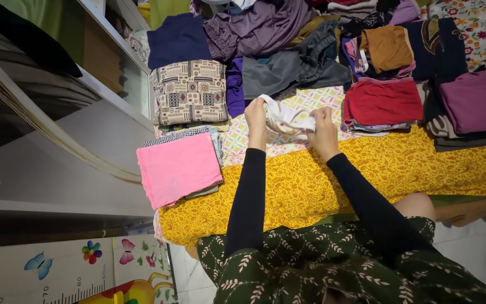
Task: Fold various items of clothing and organize them into neat stacks.
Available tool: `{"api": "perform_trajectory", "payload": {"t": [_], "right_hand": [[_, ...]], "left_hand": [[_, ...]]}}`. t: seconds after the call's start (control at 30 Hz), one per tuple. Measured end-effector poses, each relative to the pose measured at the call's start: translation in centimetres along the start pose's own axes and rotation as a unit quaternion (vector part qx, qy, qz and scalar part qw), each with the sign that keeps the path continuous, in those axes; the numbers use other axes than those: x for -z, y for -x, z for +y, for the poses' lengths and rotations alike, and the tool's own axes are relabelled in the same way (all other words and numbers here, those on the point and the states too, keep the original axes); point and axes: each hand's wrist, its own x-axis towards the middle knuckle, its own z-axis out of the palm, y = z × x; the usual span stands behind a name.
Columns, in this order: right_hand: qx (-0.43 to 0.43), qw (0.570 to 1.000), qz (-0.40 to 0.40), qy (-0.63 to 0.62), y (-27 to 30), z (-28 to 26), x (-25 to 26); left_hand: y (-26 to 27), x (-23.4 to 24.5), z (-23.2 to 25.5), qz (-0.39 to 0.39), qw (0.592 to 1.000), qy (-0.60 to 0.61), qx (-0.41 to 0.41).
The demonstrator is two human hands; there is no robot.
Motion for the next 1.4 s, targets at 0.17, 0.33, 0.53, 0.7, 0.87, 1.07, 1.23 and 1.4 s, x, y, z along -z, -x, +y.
{"api": "perform_trajectory", "payload": {"t": [0.17,0.33,0.53,0.7,0.87,1.07,1.23,1.4], "right_hand": [[0.035,0.999,-0.025,-0.013,0.8,-0.4,1.7],[0.093,0.992,-0.007,-0.085,1.6,0.5,2.3],[-0.025,0.998,-0.049,-0.027,2.5,4.2,-2.1],[-0.345,0.457,-0.096,-0.814,-3.2,0.3,-1.0],[-0.228,0.349,-0.145,-0.897,-5.1,-2.3,1.2],[-0.24,0.446,-0.111,-0.855,-3.4,4.1,-0.4],[-0.301,0.464,-0.022,-0.833,-4.4,3.6,4.7],[-0.193,0.416,-0.054,-0.887,-5.5,11.9,2.3]], "left_hand": [[-0.6,2.0,-0.8,0.048,0.983,-0.158,-0.082],[-0.1,2.2,0.9,0.074,0.963,-0.238,-0.106],[-0.5,2.5,-0.5,0.062,0.978,-0.194,-0.053],[0.3,4.0,-5.5,0.034,0.927,-0.373,-0.004],[5.6,1.7,-3.8,-0.117,0.937,-0.269,0.188],[4.5,-0.4,-3.6,-0.25,0.905,0.196,0.283],[3.5,1.2,-1.4,-0.186,0.89,0.391,0.144],[4.4,3.1,1.5,-0.264,0.93,0.206,0.154]]}}
